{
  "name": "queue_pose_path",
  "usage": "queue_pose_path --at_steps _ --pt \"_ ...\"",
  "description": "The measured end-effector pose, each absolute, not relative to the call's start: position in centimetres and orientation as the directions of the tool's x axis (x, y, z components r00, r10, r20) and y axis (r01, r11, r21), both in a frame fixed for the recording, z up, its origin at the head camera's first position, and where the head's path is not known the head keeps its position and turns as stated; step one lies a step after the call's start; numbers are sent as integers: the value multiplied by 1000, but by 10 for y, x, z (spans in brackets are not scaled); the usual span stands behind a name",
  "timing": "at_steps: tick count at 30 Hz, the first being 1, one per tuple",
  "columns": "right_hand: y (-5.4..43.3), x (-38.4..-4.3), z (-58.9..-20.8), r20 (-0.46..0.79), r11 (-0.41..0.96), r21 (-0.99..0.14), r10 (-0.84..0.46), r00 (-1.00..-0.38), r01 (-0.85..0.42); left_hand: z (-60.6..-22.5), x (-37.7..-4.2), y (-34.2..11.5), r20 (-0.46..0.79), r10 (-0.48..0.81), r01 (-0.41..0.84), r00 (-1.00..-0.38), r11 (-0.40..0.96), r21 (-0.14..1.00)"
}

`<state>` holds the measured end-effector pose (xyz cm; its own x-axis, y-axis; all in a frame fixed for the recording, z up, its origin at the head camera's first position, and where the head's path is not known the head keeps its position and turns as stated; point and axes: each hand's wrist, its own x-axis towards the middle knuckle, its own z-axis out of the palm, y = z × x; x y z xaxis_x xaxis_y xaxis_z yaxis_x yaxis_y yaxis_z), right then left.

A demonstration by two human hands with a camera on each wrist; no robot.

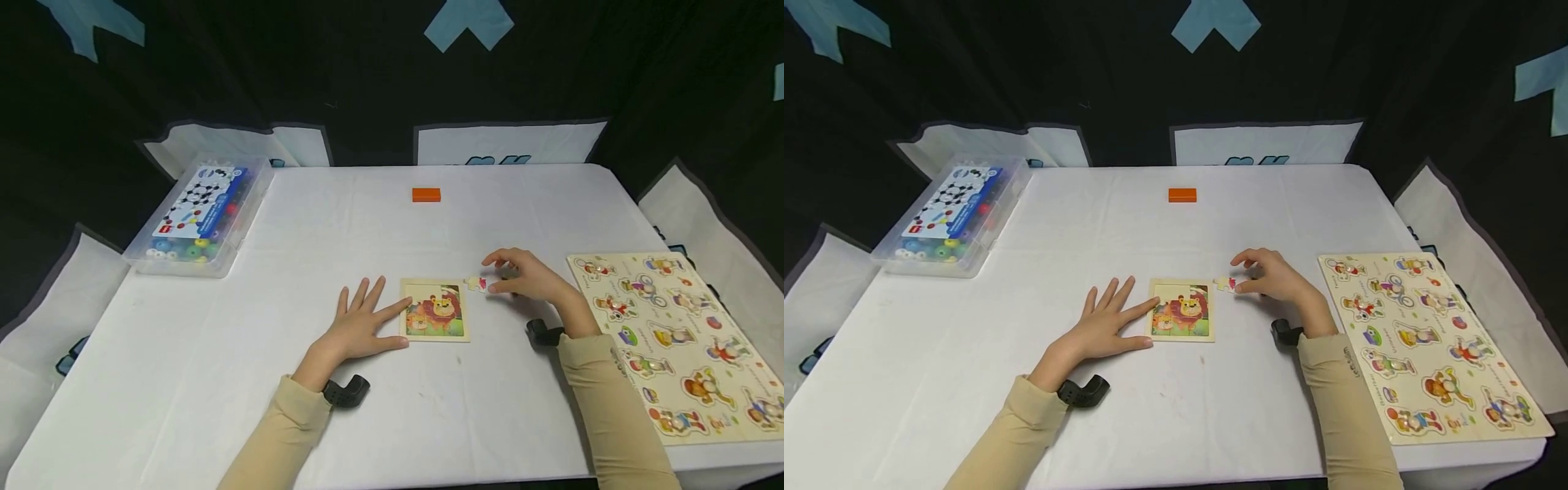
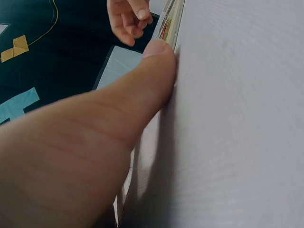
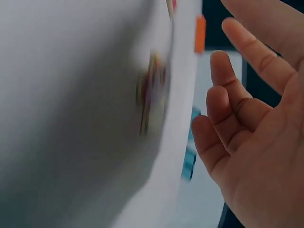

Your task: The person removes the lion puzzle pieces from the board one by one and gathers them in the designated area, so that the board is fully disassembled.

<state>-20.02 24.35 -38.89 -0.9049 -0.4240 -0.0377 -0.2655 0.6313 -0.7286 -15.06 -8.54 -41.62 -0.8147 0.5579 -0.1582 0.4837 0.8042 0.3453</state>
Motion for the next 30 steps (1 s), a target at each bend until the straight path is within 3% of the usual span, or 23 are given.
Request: queue_pose_path --at_steps 5,11,19,30 --pt "217 -205 -387 -66 632 -655 -592 -803 -413 -417 -151 -86 -159 552 480 -818 809 340" --pt "198 -212 -383 -175 634 -623 -684 -708 -458 -417 -151 -85 -162 553 483 -817 811 331" --pt "194 -225 -380 -259 698 -495 -687 -678 -518 -417 -151 -84 -164 551 480 -818 811 334" --pt "191 -227 -381 -274 693 -501 -695 -664 -518 -417 -151 -84 -166 550 479 -819 814 329"
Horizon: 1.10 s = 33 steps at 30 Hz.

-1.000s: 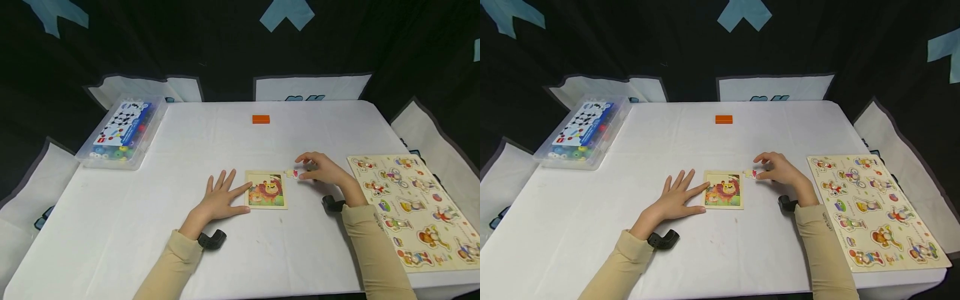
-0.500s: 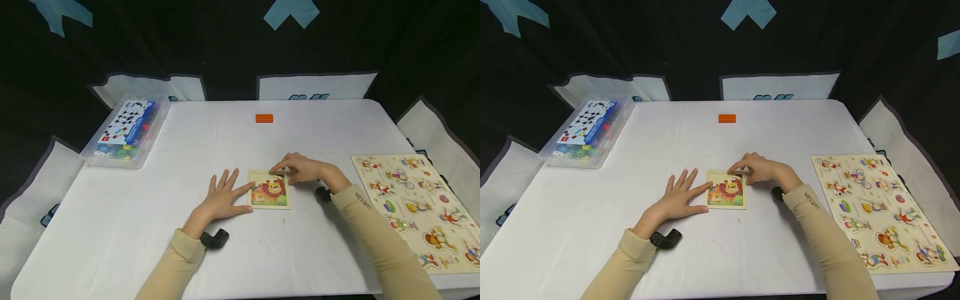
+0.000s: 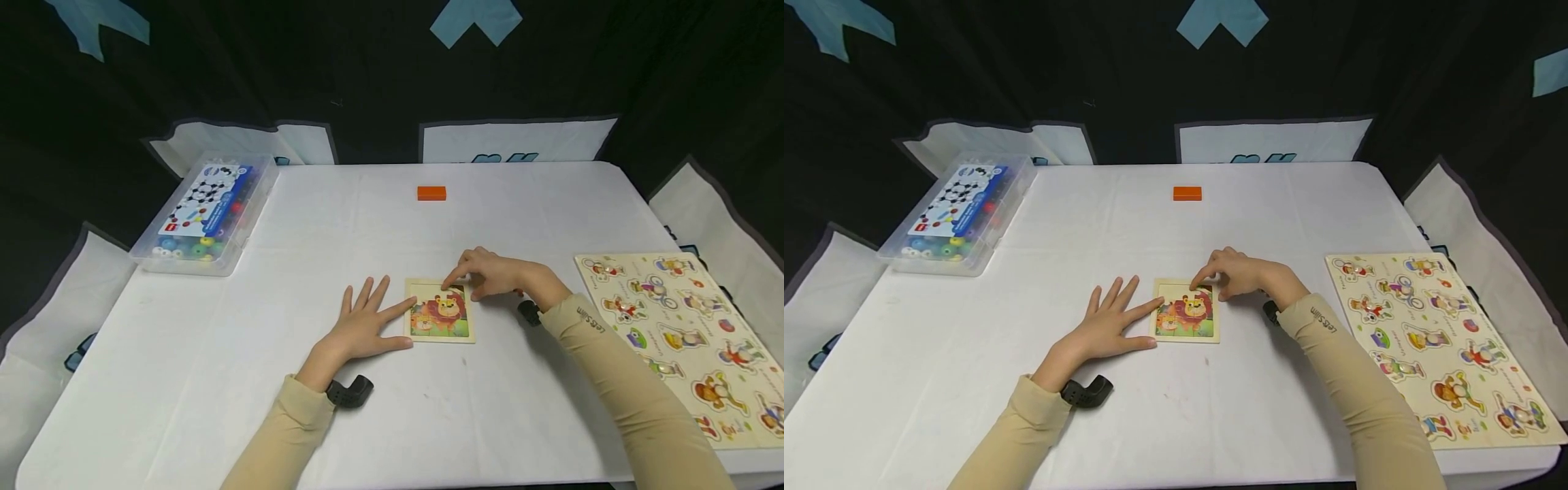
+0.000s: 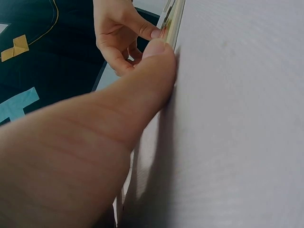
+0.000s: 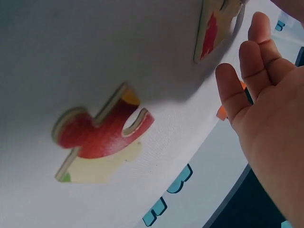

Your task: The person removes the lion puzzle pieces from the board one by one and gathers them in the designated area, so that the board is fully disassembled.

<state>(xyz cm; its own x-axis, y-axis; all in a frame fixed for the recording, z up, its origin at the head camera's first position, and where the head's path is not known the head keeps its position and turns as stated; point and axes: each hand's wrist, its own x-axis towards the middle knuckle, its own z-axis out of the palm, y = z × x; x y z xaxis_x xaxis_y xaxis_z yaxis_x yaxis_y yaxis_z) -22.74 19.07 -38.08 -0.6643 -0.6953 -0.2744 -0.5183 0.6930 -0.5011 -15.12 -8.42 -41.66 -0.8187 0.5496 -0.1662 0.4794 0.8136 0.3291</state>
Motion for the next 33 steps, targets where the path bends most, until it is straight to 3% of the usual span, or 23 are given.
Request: queue_pose_path --at_steps 13,26,33 --pt "180 -221 -372 -240 703 -409 -699 -674 -582 -416 -151 -84 -168 547 475 -820 815 332" --pt "181 -215 -370 -230 652 -501 -734 -639 -569 -416 -151 -85 -165 549 479 -819 813 331" --pt "181 -214 -373 -188 647 -467 -739 -647 -603 -415 -151 -85 -164 552 480 -817 811 335"
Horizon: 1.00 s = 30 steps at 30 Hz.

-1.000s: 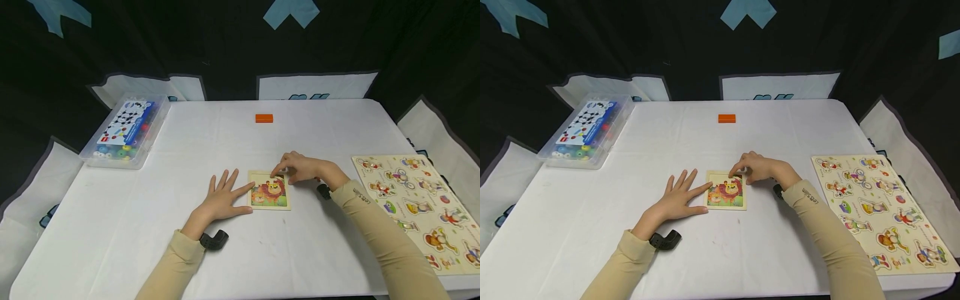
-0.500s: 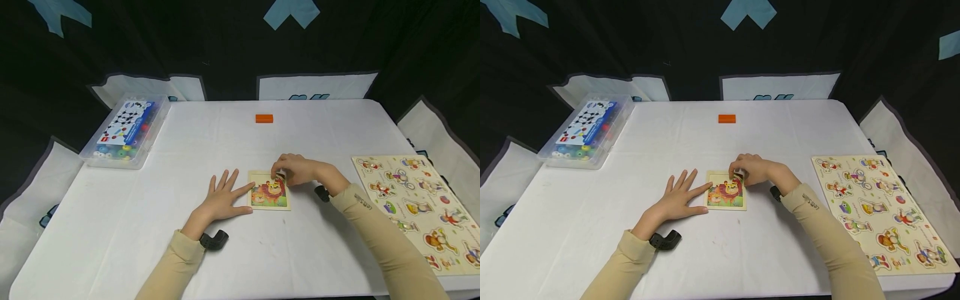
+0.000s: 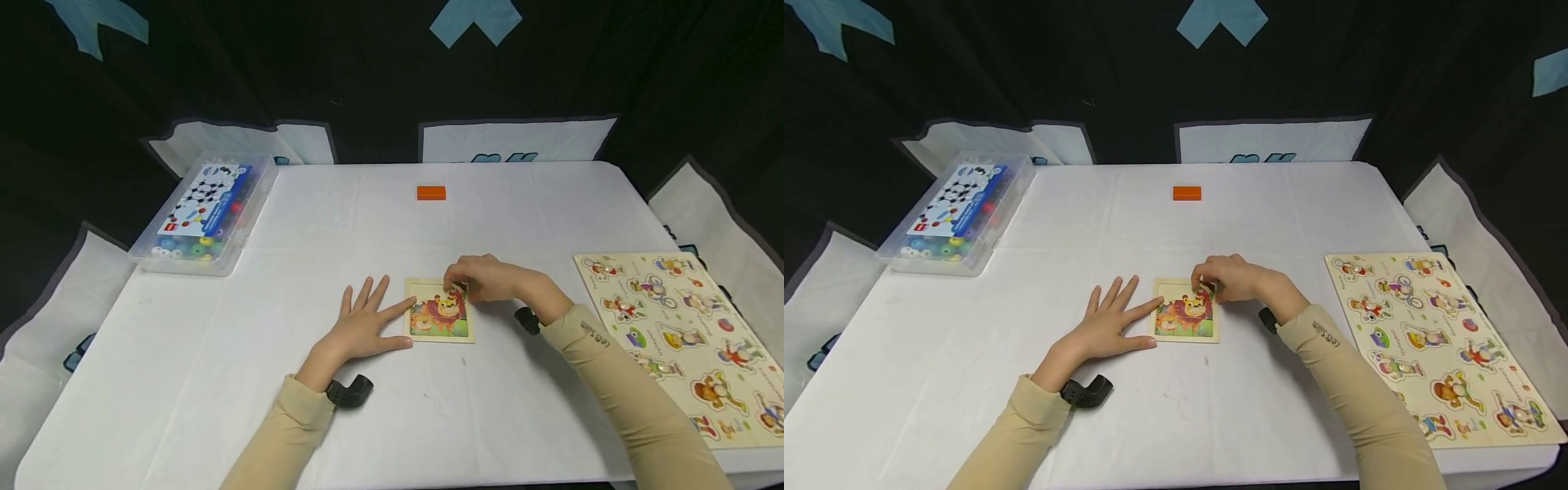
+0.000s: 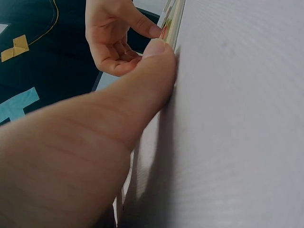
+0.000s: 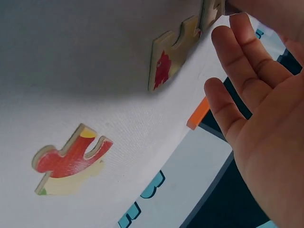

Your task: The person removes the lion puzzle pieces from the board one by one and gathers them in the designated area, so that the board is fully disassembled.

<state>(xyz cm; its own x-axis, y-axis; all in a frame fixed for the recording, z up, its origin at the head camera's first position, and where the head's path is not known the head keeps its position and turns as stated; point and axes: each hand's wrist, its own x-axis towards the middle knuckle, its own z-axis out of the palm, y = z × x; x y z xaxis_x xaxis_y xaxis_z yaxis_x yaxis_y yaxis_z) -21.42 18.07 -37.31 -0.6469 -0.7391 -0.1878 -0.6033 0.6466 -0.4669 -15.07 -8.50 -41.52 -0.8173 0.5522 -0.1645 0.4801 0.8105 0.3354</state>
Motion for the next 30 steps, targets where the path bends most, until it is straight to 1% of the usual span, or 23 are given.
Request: queue_pose_path --at_steps 4,9,19,25,28,30 --pt "181 -214 -374 -177 646 -480 -734 -656 -593 -415 -151 -85 -167 554 481 -816 810 334" --pt "180 -215 -374 -188 639 -531 -729 -658 -556 -415 -151 -85 -163 554 483 -816 809 336" --pt "184 -214 -375 -131 630 -530 -722 -679 -567 -416 -151 -85 -167 551 478 -818 811 338" --pt "190 -212 -372 -113 637 -539 -703 -702 -551 -415 -150 -84 -168 549 474 -819 811 344" --pt "195 -209 -369 -103 638 -565 -684 -722 -523 -416 -150 -85 -165 551 476 -818 810 344" --pt "200 -206 -367 -84 631 -603 -659 -747 -489 -416 -151 -85 -164 553 478 -817 808 344"
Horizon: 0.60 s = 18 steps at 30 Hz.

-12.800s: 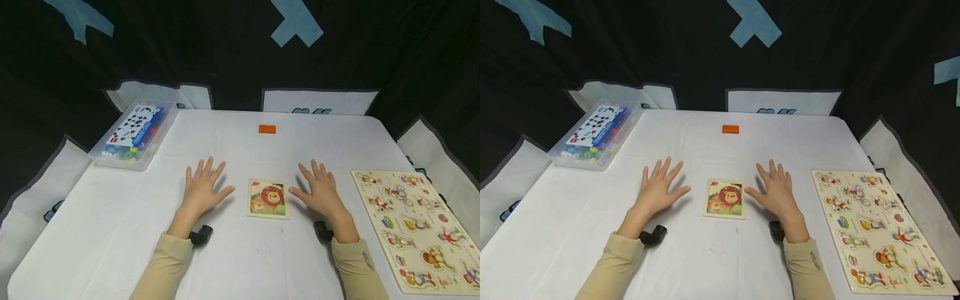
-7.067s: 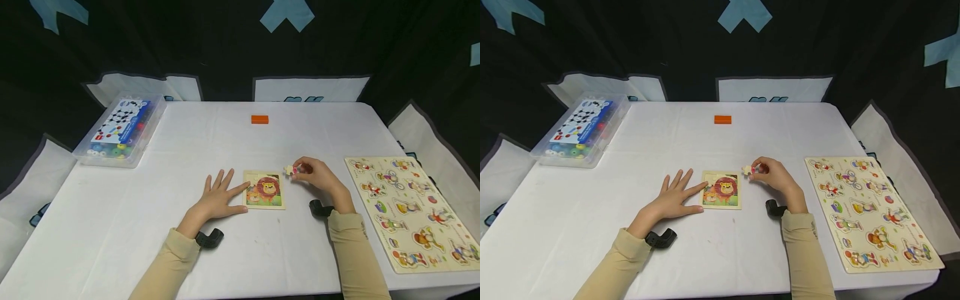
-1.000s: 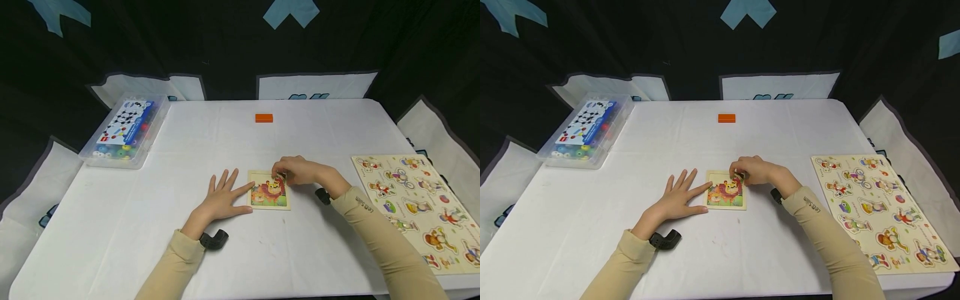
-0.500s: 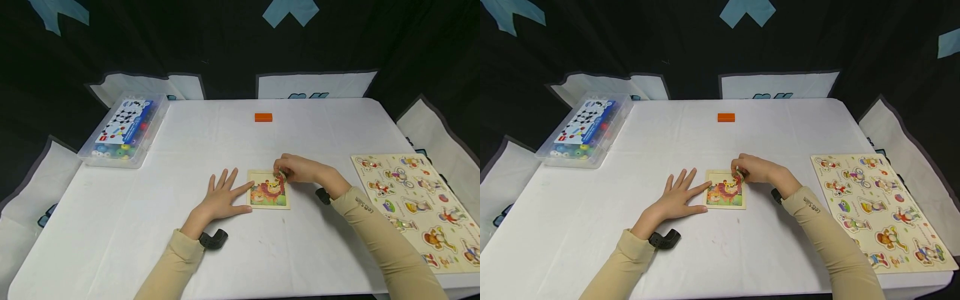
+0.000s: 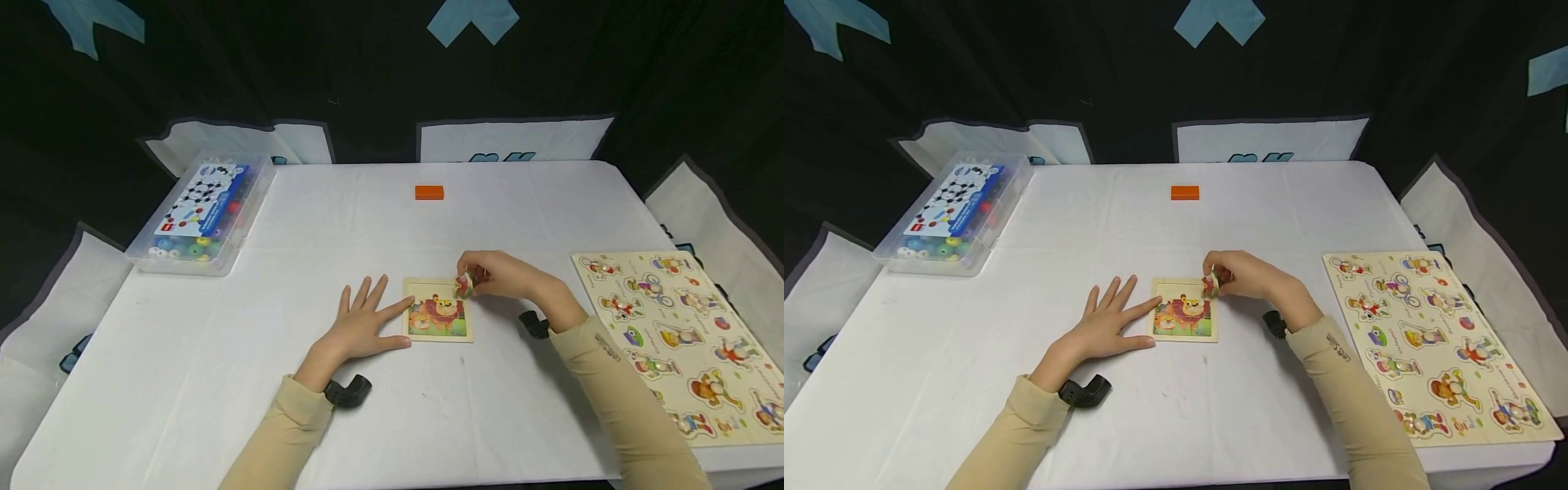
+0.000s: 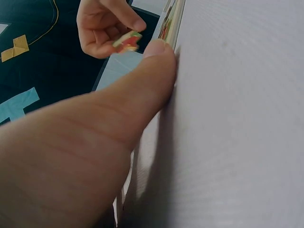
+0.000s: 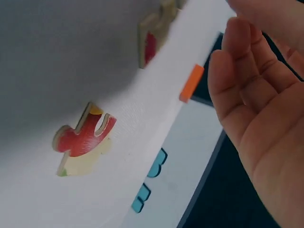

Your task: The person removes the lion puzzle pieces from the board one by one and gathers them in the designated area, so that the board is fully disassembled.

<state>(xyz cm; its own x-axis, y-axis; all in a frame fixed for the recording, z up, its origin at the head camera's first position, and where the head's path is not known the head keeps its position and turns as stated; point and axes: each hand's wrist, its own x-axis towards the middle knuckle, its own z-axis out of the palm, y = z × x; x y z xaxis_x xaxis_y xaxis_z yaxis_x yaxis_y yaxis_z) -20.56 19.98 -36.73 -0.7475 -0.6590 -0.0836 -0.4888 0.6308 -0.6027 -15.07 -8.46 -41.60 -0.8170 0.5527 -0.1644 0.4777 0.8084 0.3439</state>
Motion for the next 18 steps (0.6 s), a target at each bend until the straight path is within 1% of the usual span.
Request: queue_pose_path --at_steps 5,8,11,14,18 --pt "216 -198 -366 -2 557 -736 -570 -822 -384 -417 -151 -84 -154 559 485 -815 803 347" --pt "229 -194 -367 47 508 -786 -518 -854 -352 -417 -152 -84 -149 561 486 -814 799 354" --pt "245 -189 -369 71 472 -826 -454 -888 -307 -418 -152 -84 -151 563 487 -813 799 354" --pt "261 -184 -373 50 469 -853 -362 -931 -228 -418 -151 -84 -154 563 488 -812 800 349" --pt "278 -178 -380 -23 561 -820 -237 -971 -118 -417 -151 -85 -158 560 485 -813 803 347"
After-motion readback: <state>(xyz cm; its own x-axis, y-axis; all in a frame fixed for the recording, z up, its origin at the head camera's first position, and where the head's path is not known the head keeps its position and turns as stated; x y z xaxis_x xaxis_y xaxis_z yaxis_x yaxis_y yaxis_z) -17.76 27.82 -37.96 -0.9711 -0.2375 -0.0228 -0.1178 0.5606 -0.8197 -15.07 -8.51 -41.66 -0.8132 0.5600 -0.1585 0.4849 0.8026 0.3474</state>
